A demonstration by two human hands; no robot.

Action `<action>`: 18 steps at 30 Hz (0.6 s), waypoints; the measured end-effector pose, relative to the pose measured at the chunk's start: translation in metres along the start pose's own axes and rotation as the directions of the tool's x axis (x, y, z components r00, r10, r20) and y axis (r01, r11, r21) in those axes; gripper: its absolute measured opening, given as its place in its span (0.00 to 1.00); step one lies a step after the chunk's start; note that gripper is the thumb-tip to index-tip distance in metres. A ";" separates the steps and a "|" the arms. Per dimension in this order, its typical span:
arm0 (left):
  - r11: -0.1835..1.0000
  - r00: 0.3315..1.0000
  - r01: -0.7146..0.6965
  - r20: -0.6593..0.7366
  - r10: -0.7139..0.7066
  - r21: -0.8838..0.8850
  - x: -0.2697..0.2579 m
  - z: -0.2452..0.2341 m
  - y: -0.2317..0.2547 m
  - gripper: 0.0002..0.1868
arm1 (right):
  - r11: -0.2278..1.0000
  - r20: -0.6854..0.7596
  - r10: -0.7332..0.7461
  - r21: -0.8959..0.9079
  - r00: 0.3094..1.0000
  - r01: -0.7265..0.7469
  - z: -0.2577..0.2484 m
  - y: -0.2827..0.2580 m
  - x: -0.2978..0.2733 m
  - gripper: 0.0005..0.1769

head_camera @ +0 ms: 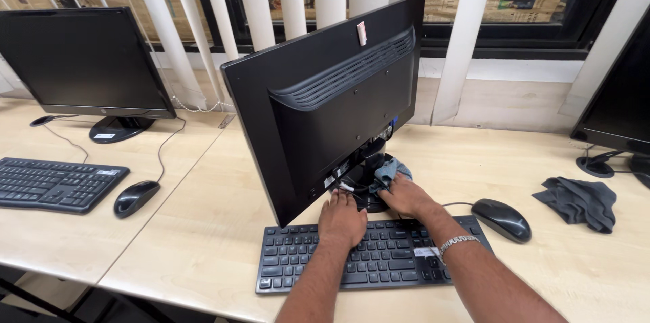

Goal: The person cleans a computer workstation using a blue cloth. They wipe the desk surface, then clean the keyboard and mouse. The person proceeds to wipe the front, sides, and back of the computer monitor, rotating it to reach all surfaces.

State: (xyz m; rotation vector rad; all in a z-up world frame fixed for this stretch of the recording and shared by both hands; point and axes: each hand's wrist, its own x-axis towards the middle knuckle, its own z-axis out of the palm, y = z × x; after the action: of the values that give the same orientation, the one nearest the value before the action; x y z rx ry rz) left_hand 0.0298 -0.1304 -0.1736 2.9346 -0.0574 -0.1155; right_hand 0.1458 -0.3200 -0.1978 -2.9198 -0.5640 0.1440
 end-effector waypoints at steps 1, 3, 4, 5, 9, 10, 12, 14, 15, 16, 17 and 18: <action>1.000 1.000 0.011 0.007 -0.011 -0.003 0.000 -0.001 0.004 0.37 | 0.999 0.033 0.012 -0.043 0.999 -0.010 0.000 0.000 0.003 0.40; 0.999 0.999 0.030 0.029 -0.029 -0.014 0.001 -0.004 0.007 0.38 | 0.995 0.049 0.085 -0.057 0.995 -0.082 -0.006 -0.006 0.005 0.41; 0.999 0.998 0.038 0.046 -0.037 -0.025 0.000 -0.004 0.007 0.38 | 0.991 0.057 0.119 -0.065 0.991 -0.115 -0.011 -0.012 0.005 0.42; 0.998 0.997 0.046 0.063 -0.044 -0.036 0.000 -0.006 0.006 0.38 | 0.987 0.075 0.153 -0.052 0.985 -0.150 -0.019 -0.018 0.003 0.40; 0.997 0.991 0.041 0.129 -0.033 -0.063 0.005 -0.010 0.001 0.37 | 0.948 0.097 0.315 0.010 0.944 -0.317 -0.032 -0.049 -0.007 0.33; 0.995 0.990 0.046 0.139 -0.034 -0.085 0.008 -0.012 -0.002 0.37 | 0.930 0.078 0.363 0.030 0.929 -0.366 -0.034 -0.053 -0.007 0.31; 0.994 0.988 0.049 0.151 -0.035 -0.094 0.008 -0.014 -0.004 0.36 | 0.942 0.005 0.333 -0.033 0.943 -0.333 -0.025 -0.063 -0.013 0.23; 0.996 0.987 0.047 0.156 -0.035 -0.070 0.008 -0.010 -0.004 0.36 | 0.957 -0.064 0.283 -0.053 0.957 -0.286 -0.014 -0.072 -0.021 0.19; 0.996 0.990 0.046 0.135 -0.037 -0.070 0.008 -0.006 -0.004 0.36 | 0.966 -0.096 0.249 -0.043 0.964 -0.254 -0.009 -0.079 -0.024 0.17; 0.997 0.993 0.046 0.116 -0.038 -0.070 0.009 -0.003 -0.005 0.36 | 0.975 -0.128 0.215 -0.033 0.968 -0.221 -0.005 -0.083 -0.029 0.16; 0.997 0.995 0.046 0.097 -0.039 -0.069 0.009 0.001 -0.006 0.36 | 0.986 -0.169 0.165 0.036 0.972 -0.161 -0.005 -0.083 -0.038 0.16; 0.995 0.998 0.032 0.064 -0.026 -0.092 0.010 0.003 -0.009 0.34 | 0.990 -0.214 0.114 0.101 0.970 -0.094 -0.005 -0.084 -0.047 0.18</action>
State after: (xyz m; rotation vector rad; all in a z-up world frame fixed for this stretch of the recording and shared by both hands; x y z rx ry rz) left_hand 0.0398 -0.1226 -0.1792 2.8389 -0.0182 -0.2089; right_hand 0.0729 -0.2614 -0.1752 -2.8272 -0.3598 -0.1354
